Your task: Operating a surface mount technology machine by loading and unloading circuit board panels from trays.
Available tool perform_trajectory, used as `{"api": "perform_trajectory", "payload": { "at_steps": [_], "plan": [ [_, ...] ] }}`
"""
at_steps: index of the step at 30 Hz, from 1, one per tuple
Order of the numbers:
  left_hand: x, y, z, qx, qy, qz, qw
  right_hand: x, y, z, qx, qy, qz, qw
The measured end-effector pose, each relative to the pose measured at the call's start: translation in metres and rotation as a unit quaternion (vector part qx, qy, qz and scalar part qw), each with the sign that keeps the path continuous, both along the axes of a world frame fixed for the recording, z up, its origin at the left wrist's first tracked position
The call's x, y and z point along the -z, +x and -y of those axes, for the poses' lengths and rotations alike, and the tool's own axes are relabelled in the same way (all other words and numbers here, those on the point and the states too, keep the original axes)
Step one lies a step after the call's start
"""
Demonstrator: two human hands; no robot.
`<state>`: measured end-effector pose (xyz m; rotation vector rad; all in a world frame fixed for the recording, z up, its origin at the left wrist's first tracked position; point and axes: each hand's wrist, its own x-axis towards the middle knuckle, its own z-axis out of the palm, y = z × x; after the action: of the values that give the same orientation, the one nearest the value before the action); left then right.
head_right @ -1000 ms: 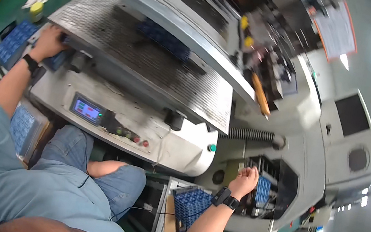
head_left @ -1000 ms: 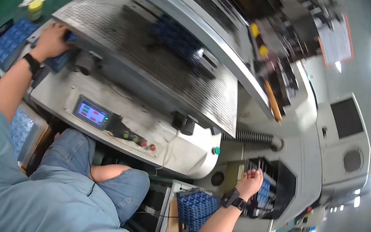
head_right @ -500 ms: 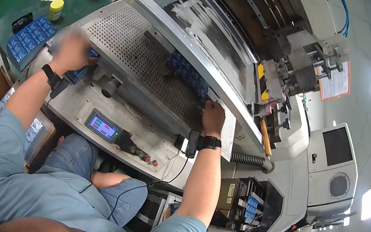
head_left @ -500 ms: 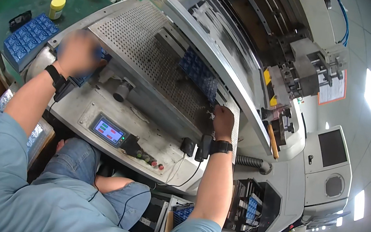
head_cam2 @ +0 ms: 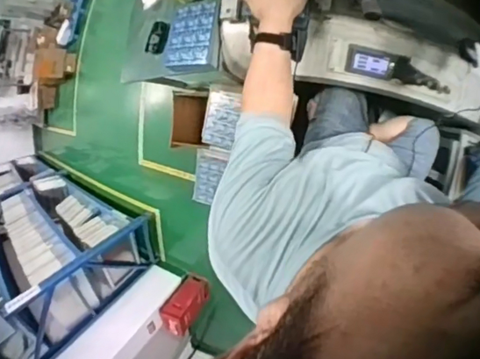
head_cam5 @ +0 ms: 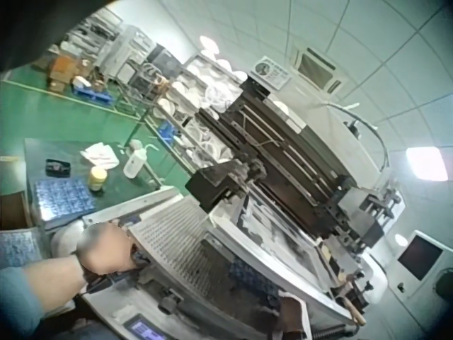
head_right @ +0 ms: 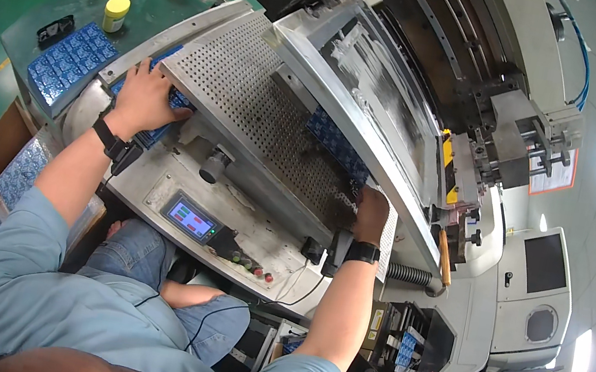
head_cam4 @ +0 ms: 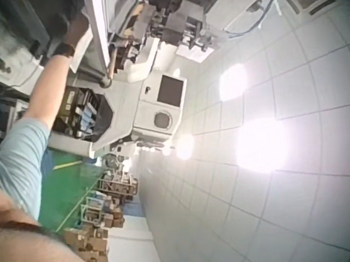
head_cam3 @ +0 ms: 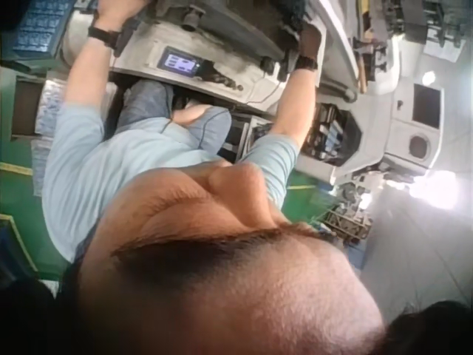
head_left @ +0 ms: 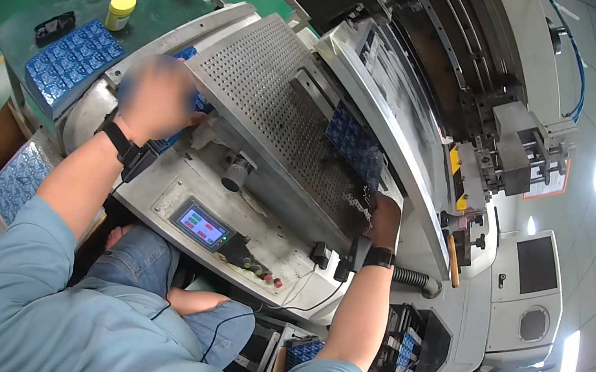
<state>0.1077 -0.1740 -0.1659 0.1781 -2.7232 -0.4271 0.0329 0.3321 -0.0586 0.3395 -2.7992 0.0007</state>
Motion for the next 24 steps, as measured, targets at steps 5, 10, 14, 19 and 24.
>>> {"api": "perform_trajectory", "payload": {
  "at_steps": [5,10,14,19,24],
  "plan": [
    [0.0,0.0,-0.001,-0.001,-0.005,0.013,1.0,-0.007,0.003,0.019,0.059,-0.606,0.071,0.79],
    [0.0,0.002,-0.005,-0.001,-0.003,-0.037,0.999,-0.009,0.01,0.01,0.05,-0.829,0.049,0.556],
    [-0.001,0.003,-0.007,0.008,-0.011,-0.034,0.999,-0.016,0.046,-0.055,0.1,-0.84,0.014,0.534],
    [-0.003,0.004,-0.011,0.01,-0.01,0.0,1.0,-0.013,0.142,-0.155,0.078,-0.804,-0.044,0.588],
    [-0.004,0.006,-0.018,-0.007,-0.015,-0.013,1.0,0.011,0.191,-0.232,0.159,-0.826,-0.018,0.54]
  ]
}}
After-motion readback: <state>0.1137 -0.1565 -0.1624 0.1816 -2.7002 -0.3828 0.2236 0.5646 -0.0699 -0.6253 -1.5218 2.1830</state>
